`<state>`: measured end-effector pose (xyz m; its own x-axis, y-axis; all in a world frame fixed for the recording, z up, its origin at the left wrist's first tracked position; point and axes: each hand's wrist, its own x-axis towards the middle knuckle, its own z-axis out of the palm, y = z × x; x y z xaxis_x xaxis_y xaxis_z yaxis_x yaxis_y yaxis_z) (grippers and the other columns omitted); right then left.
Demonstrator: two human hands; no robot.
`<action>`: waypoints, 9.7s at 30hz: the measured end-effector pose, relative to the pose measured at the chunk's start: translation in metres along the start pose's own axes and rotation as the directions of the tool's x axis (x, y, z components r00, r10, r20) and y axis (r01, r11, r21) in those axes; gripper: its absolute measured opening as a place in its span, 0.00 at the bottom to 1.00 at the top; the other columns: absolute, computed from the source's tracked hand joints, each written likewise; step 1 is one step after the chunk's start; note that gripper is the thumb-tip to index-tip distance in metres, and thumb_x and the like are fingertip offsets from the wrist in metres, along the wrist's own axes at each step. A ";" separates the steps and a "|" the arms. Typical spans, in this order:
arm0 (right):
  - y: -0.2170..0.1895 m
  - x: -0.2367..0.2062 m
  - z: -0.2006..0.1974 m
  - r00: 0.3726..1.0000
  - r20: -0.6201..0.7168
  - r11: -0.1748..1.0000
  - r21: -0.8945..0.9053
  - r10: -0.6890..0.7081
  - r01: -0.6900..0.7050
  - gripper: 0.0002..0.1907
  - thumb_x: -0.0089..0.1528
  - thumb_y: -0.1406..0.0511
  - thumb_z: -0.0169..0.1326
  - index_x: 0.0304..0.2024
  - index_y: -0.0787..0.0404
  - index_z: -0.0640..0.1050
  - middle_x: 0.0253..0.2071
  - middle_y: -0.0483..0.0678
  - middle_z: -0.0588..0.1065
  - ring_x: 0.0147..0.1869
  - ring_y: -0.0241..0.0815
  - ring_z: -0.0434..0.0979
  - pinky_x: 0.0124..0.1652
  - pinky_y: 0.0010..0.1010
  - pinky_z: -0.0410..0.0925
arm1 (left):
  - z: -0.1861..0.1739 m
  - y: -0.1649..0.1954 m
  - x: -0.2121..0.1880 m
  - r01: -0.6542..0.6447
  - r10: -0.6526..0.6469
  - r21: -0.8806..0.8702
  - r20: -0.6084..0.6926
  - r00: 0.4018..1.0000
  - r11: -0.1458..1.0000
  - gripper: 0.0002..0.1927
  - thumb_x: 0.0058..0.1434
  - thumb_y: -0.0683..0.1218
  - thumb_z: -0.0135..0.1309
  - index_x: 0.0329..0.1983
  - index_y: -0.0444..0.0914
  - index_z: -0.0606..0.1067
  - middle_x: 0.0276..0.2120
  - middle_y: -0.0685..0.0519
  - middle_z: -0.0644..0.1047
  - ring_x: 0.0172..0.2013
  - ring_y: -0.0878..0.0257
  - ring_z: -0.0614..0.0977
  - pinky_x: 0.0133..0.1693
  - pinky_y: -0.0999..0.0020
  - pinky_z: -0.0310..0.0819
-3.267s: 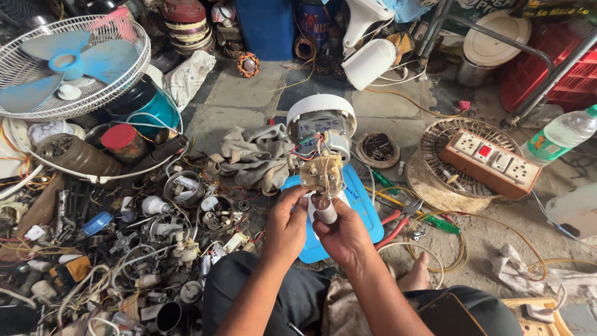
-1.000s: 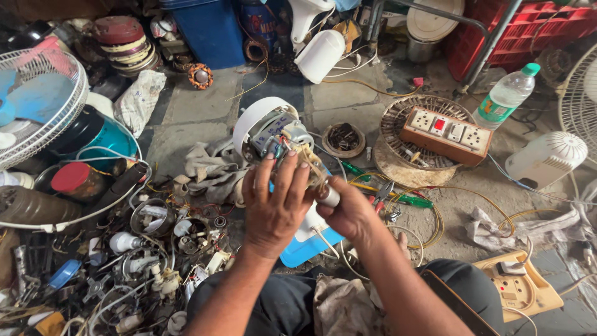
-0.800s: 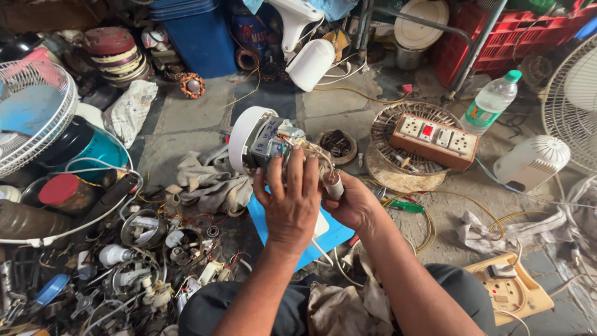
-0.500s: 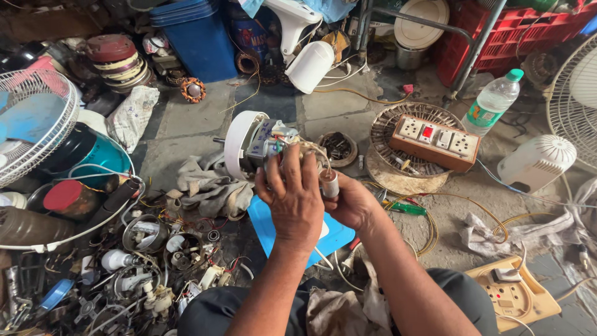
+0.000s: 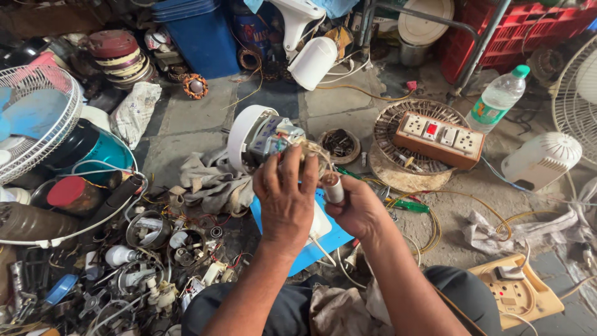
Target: The person disassembles a standing fan motor, uses a screwdriver to adjust internal components, and wipes parts with a cloth. The person then reassembles the motor housing and tests the fan by plugging it into a power strip.
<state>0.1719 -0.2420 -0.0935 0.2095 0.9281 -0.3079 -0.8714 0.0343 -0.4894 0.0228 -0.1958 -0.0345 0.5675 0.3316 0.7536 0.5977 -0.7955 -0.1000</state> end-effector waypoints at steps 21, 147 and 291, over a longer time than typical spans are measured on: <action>0.063 0.044 -0.039 0.936 -0.347 0.967 0.253 0.056 0.036 0.11 0.70 0.70 0.41 0.54 0.68 0.67 0.38 0.53 0.71 0.39 0.44 0.73 0.46 0.35 0.72 | -0.001 -0.090 0.022 -0.156 0.141 -0.051 -0.224 0.964 0.986 0.39 0.55 0.60 0.74 0.61 0.44 0.65 0.65 0.49 0.67 0.59 0.39 0.72 0.57 0.38 0.65; 0.118 0.044 0.037 0.792 0.469 0.283 -0.757 -0.391 0.589 0.24 0.58 0.67 0.66 0.56 0.63 0.77 0.41 0.44 0.77 0.43 0.32 0.77 0.43 0.23 0.72 | -0.041 -0.183 -0.016 0.178 -0.259 -0.289 -0.271 0.927 0.941 0.41 0.50 0.45 0.74 0.61 0.40 0.61 0.66 0.43 0.65 0.68 0.45 0.69 0.68 0.53 0.65; 0.103 0.044 0.021 0.856 0.471 0.306 -0.800 -0.212 0.516 0.14 0.62 0.61 0.60 0.44 0.65 0.83 0.25 0.42 0.77 0.27 0.30 0.72 0.28 0.21 0.66 | -0.051 -0.168 -0.019 0.262 -0.306 -0.186 -0.272 0.912 0.947 0.44 0.43 0.46 0.75 0.59 0.39 0.62 0.63 0.43 0.67 0.63 0.45 0.69 0.65 0.48 0.65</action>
<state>0.0816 -0.1899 -0.1403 0.1552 0.9620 0.2247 0.1962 0.1929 -0.9614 -0.1170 -0.0948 0.0015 0.1808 0.4084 0.8947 0.6091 -0.7607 0.2241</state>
